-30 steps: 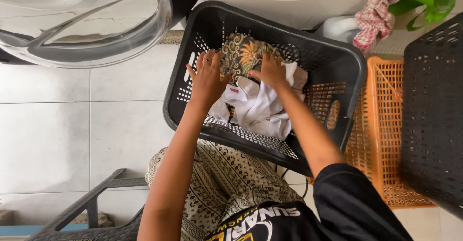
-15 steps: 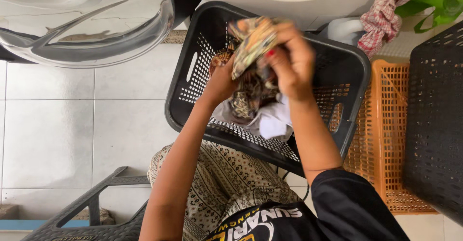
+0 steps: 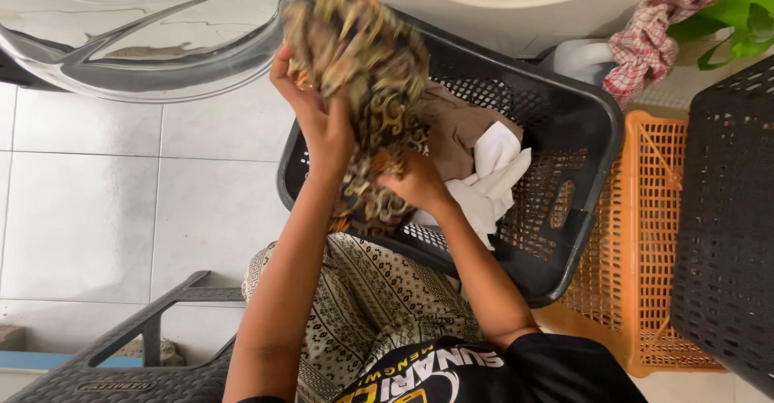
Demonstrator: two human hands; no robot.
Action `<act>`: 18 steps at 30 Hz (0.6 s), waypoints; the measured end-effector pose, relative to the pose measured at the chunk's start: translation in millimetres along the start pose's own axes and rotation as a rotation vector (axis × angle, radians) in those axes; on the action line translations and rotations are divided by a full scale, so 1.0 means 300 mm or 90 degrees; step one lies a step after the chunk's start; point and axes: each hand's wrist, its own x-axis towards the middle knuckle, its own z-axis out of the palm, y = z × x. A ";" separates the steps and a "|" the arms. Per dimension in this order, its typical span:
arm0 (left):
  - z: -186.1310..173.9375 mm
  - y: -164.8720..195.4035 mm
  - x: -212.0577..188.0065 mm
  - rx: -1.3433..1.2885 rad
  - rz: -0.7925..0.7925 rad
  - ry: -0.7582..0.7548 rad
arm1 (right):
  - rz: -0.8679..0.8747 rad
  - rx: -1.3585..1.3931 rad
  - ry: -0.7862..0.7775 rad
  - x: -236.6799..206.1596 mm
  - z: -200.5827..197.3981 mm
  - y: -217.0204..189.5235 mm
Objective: The person sits on the floor of a laundry area, takes garments one at a time from a black plastic basket, and loads them into the drum of a front-loading washing machine. After emptying the basket, the person picks up a shoe and scrubs its sole with a brush.
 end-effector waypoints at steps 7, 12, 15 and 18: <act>0.042 -0.021 -0.021 0.522 -0.053 -0.680 | -0.029 -0.401 -0.008 -0.108 -0.382 -0.287; 0.077 -0.082 -0.066 0.288 -0.392 -0.595 | -0.068 -0.028 0.358 -0.091 -0.526 -0.282; 0.058 -0.075 -0.072 -0.101 -0.428 -0.341 | -0.191 0.387 0.206 -0.056 -0.509 -0.198; 0.052 -0.067 -0.065 -0.358 -0.453 -0.041 | -0.022 0.658 0.138 -0.061 -0.416 -0.131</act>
